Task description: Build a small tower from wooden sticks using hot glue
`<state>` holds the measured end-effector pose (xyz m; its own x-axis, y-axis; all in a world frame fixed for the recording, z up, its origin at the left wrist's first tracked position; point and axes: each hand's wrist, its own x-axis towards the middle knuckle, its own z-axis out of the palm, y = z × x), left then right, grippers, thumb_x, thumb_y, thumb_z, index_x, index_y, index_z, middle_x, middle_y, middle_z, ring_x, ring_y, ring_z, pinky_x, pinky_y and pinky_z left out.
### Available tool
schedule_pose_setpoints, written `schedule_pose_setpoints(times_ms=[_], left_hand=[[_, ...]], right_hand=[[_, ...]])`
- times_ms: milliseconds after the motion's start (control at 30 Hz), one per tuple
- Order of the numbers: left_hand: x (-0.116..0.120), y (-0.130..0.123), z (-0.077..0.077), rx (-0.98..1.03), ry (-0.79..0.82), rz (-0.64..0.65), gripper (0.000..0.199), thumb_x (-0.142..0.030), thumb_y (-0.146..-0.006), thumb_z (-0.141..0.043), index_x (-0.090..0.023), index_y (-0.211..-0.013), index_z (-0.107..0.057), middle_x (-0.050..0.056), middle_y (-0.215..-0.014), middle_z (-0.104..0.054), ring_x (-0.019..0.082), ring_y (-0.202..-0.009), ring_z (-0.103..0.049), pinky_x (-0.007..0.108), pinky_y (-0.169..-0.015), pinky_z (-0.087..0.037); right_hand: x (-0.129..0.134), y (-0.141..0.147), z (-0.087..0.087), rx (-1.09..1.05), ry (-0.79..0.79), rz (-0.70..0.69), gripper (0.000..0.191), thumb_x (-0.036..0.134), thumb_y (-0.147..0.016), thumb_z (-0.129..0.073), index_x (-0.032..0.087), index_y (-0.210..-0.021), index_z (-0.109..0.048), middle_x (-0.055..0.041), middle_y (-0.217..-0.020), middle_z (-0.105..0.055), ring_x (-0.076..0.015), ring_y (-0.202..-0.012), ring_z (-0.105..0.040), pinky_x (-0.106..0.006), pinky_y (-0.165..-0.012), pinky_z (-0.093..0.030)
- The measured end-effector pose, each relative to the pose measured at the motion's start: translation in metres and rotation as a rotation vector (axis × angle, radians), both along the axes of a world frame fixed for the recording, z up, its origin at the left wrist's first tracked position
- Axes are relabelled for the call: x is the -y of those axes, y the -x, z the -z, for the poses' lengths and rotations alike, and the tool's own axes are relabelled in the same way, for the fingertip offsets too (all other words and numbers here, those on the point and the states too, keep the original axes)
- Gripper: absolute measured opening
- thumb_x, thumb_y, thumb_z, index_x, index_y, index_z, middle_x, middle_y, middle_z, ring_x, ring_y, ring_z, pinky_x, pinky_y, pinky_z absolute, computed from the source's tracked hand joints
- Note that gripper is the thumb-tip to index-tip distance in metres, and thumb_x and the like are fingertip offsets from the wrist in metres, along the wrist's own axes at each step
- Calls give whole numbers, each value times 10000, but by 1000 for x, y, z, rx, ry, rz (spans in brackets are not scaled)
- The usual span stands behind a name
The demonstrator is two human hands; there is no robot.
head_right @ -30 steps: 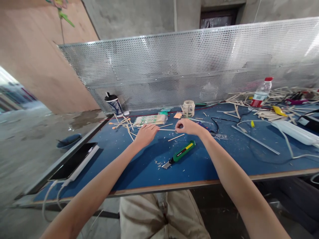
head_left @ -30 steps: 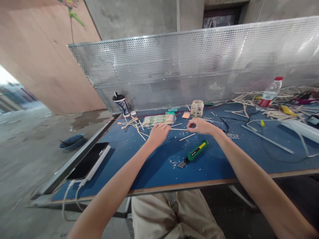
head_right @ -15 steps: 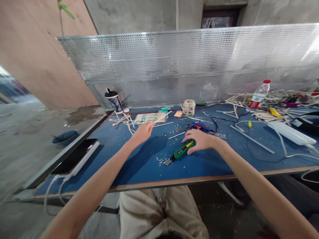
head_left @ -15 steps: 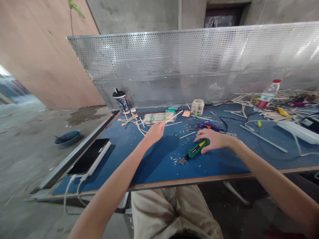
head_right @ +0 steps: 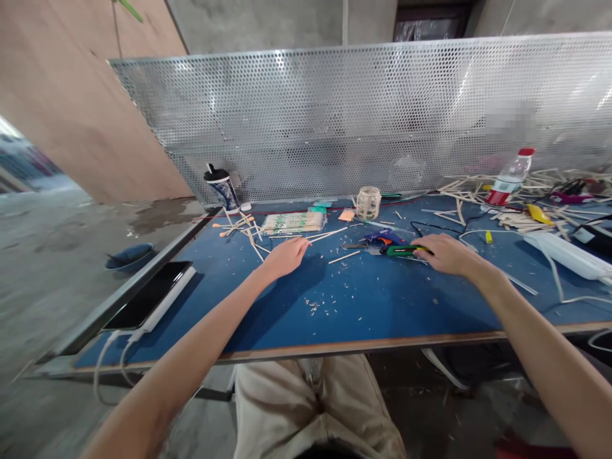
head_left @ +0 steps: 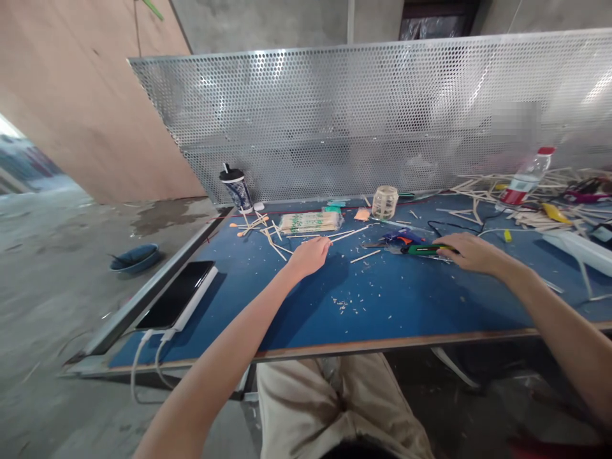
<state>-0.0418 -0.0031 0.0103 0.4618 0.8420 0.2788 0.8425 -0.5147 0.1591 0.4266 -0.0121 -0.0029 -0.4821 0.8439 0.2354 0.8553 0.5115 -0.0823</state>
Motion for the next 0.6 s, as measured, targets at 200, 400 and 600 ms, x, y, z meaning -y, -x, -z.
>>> schedule_pose_setpoints(times_ms=[200,400,600], left_hand=[[-4,4,-3,13,9,-9,370,-299,-1034,-278,-211,-1133,-623,80,-1159,-680,231,-1093,-632,343,-937,-477],[-5,3,-2,6,16,1,384,-311,-1034,-295,-192,-1190,-625,99,-1158,-675,235,-1097,-630,346,-946,-476],[-1,0,-4,8,2,47,352,-360,-1013,-366,-199,-1171,-638,90,-1167,-665,231,-1056,-633,345,-918,-487]], right_hand=[[-37,2,-10,121,67,57,504,526,-960,-340,180,-1166,-644,-130,-1096,-719,-305,-976,-670,-399,-825,-478],[-56,20,-22,188,12,147,527,554,-963,-303,176,-1144,-624,-141,-1080,-710,-302,-938,-650,-374,-745,-434],[-51,-26,-31,172,135,440,443,634,-767,-626,231,-933,-702,-137,-872,-728,-260,-678,-605,-379,-625,-374]])
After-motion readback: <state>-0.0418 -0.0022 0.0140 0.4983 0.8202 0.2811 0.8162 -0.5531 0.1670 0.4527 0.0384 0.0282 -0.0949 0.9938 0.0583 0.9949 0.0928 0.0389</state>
